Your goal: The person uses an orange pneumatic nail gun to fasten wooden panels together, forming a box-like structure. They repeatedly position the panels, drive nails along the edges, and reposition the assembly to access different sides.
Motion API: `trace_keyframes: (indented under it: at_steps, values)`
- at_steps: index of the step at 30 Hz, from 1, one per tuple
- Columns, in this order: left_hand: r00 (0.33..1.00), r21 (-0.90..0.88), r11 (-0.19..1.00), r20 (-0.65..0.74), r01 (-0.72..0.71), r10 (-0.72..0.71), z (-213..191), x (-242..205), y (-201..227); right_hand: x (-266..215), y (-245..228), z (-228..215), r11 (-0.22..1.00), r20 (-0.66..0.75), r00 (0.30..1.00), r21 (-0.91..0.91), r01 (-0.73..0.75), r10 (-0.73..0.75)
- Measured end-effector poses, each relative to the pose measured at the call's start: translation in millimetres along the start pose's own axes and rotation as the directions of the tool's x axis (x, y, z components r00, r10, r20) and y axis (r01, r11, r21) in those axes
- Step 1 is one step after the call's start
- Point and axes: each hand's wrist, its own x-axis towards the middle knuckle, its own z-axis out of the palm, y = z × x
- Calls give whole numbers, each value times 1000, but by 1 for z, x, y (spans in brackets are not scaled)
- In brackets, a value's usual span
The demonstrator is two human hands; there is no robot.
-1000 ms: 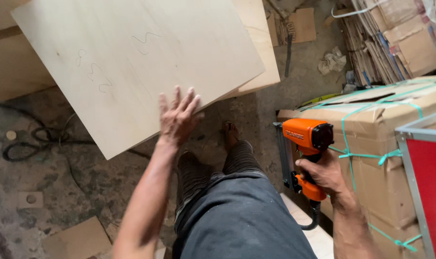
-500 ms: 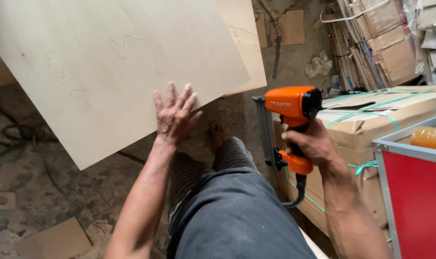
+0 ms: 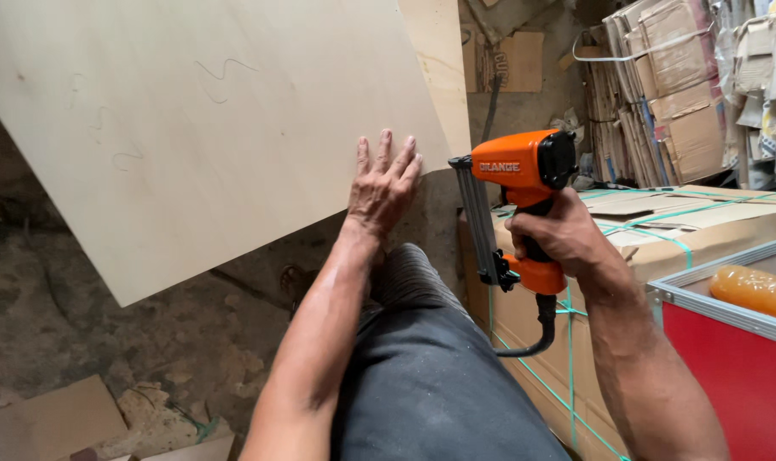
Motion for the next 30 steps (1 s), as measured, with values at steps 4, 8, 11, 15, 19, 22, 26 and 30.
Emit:
trace_keyframes:
  at_steps: [4,8,11,15,19,22,26,30]
  values:
    - [997,17,999,-68,-30,31,-2,2,0,13,4,-7,999,11,999,-43,-34,34]
    - [996,51,998,-73,-44,48,-2,-3,2,18,-7,-3,990,101,992,-127,-67,80]
    - [996,44,998,-74,-40,43,-5,-1,1,24,-12,3,983,121,983,-138,-119,136]
    - [997,38,999,-63,-32,34,-8,-1,2,31,-9,6,970,119,974,-170,-173,195]
    - [998,30,999,-65,-20,22,-7,-2,2,29,-23,14,975,139,974,-161,-155,178]
    - [998,25,1000,-56,-14,15,-7,-2,2,31,-20,16,975,111,979,-162,-153,172]
    - [999,1,1000,-33,-2,2,-8,-2,2,32,-14,16,975,108,983,-180,-127,148]
    - [999,-105,994,28,27,-24,6,-8,-7,30,-19,23,971,102,983,-203,-127,150]
